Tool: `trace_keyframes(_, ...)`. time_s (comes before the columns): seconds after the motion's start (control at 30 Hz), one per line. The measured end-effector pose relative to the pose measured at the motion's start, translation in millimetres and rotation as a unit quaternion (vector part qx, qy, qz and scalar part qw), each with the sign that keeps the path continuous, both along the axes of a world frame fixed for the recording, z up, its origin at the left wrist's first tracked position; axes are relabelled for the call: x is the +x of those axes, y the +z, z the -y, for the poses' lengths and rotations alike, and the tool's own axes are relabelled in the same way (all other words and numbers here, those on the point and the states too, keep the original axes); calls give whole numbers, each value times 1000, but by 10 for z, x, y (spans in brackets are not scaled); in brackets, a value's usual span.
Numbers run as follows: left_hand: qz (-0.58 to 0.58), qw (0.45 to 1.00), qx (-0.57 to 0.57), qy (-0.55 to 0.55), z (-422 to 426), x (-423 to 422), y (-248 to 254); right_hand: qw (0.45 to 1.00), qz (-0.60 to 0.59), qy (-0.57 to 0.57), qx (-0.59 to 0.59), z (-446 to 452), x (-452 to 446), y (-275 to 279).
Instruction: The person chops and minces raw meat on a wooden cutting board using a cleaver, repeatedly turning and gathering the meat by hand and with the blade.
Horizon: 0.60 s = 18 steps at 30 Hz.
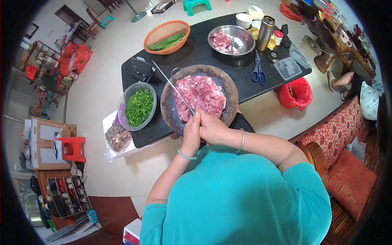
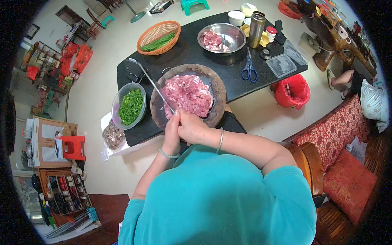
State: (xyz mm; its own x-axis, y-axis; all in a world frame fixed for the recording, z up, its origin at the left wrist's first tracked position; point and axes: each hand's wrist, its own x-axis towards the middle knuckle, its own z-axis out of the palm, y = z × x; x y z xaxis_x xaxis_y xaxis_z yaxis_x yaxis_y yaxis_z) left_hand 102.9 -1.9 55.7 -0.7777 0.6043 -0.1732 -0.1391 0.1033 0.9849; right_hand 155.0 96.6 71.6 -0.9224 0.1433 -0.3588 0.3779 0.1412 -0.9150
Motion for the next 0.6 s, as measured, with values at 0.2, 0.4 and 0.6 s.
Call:
trace_keyframes(0.2, 259, 962, -58, -72, 50, -169, -658, 1000, 4, 9, -27, -32, -111, -322)
trace_keyframes(0.4, 105, 994, -5, -31, 22, -46, -98, 999, -34, -9, 20, -20, -6, 152)
trace_keyframes(0.6, 212, 975, -47, -49, -57, -105, -561, 999, 12, -30, -8, -69, -55, -336)
